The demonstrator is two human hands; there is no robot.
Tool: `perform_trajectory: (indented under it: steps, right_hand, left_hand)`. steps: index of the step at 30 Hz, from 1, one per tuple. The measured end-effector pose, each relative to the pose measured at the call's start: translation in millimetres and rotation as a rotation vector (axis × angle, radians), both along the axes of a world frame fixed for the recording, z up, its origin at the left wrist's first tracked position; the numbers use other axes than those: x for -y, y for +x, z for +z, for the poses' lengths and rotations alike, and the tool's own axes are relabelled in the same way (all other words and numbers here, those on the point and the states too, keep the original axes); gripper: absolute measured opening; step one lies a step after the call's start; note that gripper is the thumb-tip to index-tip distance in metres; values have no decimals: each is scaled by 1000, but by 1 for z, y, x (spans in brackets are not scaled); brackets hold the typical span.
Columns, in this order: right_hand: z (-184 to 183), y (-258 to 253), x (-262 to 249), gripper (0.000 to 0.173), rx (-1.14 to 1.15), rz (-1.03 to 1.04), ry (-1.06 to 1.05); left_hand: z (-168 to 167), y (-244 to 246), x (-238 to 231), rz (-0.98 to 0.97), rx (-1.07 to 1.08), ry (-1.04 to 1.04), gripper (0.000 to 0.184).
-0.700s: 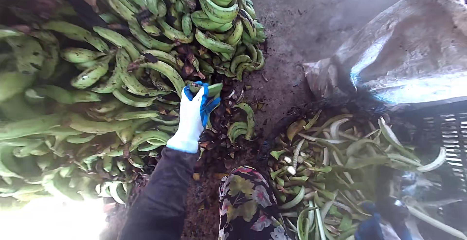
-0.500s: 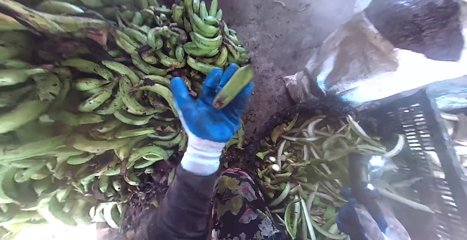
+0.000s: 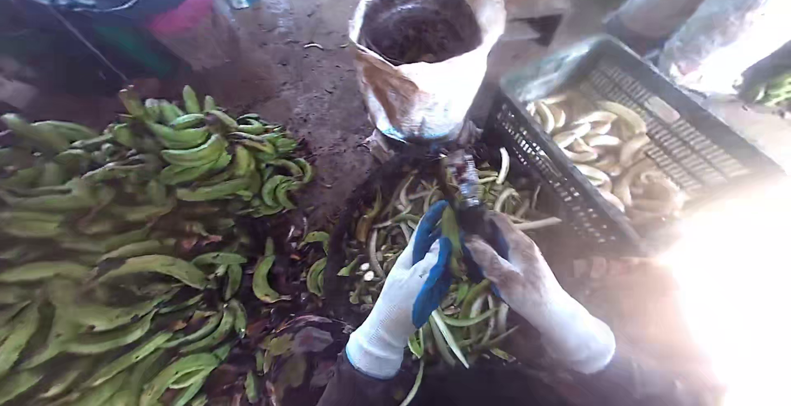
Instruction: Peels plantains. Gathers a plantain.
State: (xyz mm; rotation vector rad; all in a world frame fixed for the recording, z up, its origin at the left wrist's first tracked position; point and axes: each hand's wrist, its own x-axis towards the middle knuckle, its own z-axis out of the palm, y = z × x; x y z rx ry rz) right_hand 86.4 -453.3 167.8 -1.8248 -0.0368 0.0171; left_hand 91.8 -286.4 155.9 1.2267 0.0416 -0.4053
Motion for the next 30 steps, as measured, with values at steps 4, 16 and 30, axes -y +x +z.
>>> perform_trajectory:
  steps: [4, 16, 30]
  right_hand:
    - [-13, -14, 10, 40, 74, 95, -22]
    - [-35, -59, -3, 34, 323, 129, -195]
    - [-60, -41, -21, 22, 471, 11, -478]
  left_hand:
    - [-6, -4, -7, 101, 61, 36, 63]
    - [10, 15, -19, 578, 554, 184, 36]
    - [-2, 7, 13, 569, 33, -523, 42]
